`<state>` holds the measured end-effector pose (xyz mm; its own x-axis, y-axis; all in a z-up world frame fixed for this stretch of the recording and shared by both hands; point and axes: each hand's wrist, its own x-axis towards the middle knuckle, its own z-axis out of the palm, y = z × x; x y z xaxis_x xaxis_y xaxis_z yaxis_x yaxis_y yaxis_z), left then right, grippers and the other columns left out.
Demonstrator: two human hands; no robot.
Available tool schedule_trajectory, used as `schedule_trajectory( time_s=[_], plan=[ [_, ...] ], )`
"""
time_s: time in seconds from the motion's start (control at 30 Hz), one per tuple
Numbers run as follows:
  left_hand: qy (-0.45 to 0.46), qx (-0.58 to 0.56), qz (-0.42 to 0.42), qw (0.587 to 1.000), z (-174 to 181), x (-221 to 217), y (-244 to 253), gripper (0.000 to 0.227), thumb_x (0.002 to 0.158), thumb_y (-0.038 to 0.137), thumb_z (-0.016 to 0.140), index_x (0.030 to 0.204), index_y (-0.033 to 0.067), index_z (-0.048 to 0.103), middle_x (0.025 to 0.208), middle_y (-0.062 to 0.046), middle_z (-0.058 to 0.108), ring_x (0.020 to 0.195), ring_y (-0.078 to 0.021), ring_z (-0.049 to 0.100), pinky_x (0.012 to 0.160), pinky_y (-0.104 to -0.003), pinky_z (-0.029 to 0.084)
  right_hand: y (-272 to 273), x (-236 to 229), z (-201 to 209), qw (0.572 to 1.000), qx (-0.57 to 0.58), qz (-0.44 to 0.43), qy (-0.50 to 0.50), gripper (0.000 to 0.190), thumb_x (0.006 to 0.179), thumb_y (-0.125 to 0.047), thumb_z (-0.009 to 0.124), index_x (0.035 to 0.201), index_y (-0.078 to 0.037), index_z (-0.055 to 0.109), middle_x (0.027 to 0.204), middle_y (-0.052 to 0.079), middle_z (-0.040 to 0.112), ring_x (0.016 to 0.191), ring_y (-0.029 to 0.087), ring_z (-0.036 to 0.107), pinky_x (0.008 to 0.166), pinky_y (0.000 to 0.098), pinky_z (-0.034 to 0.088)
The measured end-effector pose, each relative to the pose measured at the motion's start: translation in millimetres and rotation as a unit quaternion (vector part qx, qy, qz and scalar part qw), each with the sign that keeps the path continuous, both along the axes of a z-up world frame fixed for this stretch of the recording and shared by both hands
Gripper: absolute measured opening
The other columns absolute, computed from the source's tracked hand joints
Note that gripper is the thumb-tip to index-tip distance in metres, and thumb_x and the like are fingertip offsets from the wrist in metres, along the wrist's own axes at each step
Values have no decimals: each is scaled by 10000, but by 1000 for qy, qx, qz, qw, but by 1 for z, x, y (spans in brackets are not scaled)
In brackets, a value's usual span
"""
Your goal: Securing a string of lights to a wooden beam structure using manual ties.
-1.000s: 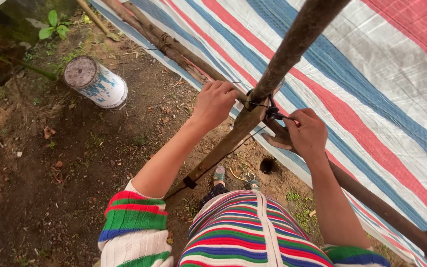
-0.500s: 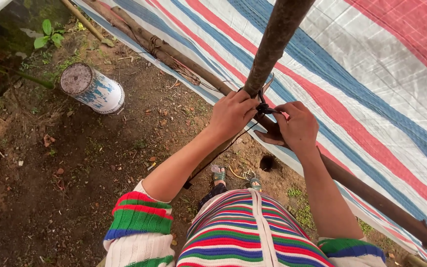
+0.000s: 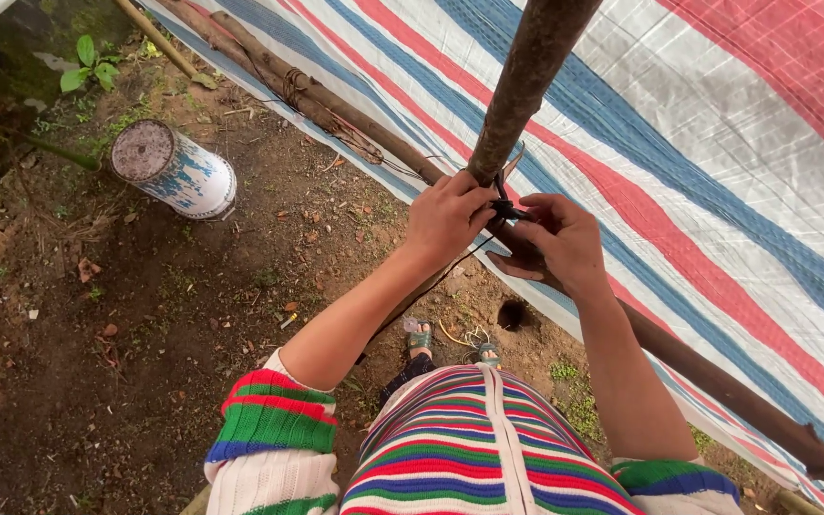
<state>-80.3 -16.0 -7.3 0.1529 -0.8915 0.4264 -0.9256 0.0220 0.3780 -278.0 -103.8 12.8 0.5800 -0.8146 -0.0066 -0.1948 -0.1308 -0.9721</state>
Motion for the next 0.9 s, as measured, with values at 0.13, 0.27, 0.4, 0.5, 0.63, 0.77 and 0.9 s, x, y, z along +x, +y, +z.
schedule_trajectory(
  time_s=[0.13, 0.27, 0.4, 0.5, 0.63, 0.77, 0.9],
  plan=[
    [7, 5, -1, 1000, 3, -1, 3, 246, 939, 352, 700, 1163, 249, 705, 1030, 5, 606, 925, -259, 673, 746, -398, 587, 1, 1, 1, 1000, -25, 14, 7, 410, 848, -114, 853, 1235, -75, 723, 938, 119, 718, 834, 157, 641, 772, 326, 529],
    [15, 12, 4, 1000, 5, 0, 5, 285, 949, 338, 696, 1221, 256, 682, 1050, 8, 619, 970, -248, 688, 775, -376, 588, 2, 1, -1, 998, -50, 10, 23, 394, 860, -142, 855, 1231, -97, 729, 932, 118, 738, 797, 167, 640, 728, 309, 517],
    [31, 14, 4, 999, 7, 3, 8, 270, 958, 338, 688, 1213, 250, 690, 1059, 10, 623, 1013, -247, 690, 802, -376, 596, 6, -2, 2, 994, -92, -7, 55, 366, 871, -139, 837, 1221, -115, 732, 918, 99, 745, 772, 181, 639, 703, 310, 524],
    [38, 14, 5, 999, 6, 8, 13, 270, 959, 364, 685, 1203, 248, 697, 1052, -1, 635, 1016, -266, 693, 797, -397, 600, 10, -7, 8, 991, -126, -28, 43, 314, 907, -76, 801, 1214, -70, 735, 919, 136, 732, 756, 205, 624, 689, 333, 526],
    [30, 30, 31, 999, 9, 18, 29, 260, 948, 340, 701, 1190, 245, 708, 1042, 6, 647, 1007, -251, 703, 789, -377, 596, 17, -14, 15, 987, -155, -38, 29, 291, 931, -73, 804, 1214, -90, 737, 916, 116, 734, 744, 192, 626, 675, 310, 516],
    [30, 89, 77, 993, 14, 32, 61, 286, 949, 323, 685, 1223, 245, 702, 1097, -15, 665, 1067, -271, 687, 843, -414, 578, 22, -24, 22, 981, -194, -25, -1, 263, 962, -3, 771, 1217, -50, 726, 948, 138, 723, 743, 210, 624, 691, 331, 539],
    [65, 199, 137, 968, 40, 42, 119, 335, 969, 302, 671, 1298, 237, 687, 1151, -40, 676, 1140, -270, 663, 915, -431, 551, 24, -37, 13, 971, -238, 11, -8, 240, 978, -13, 758, 1205, -79, 715, 943, 79, 713, 746, 186, 623, 678, 321, 546]
  ],
)
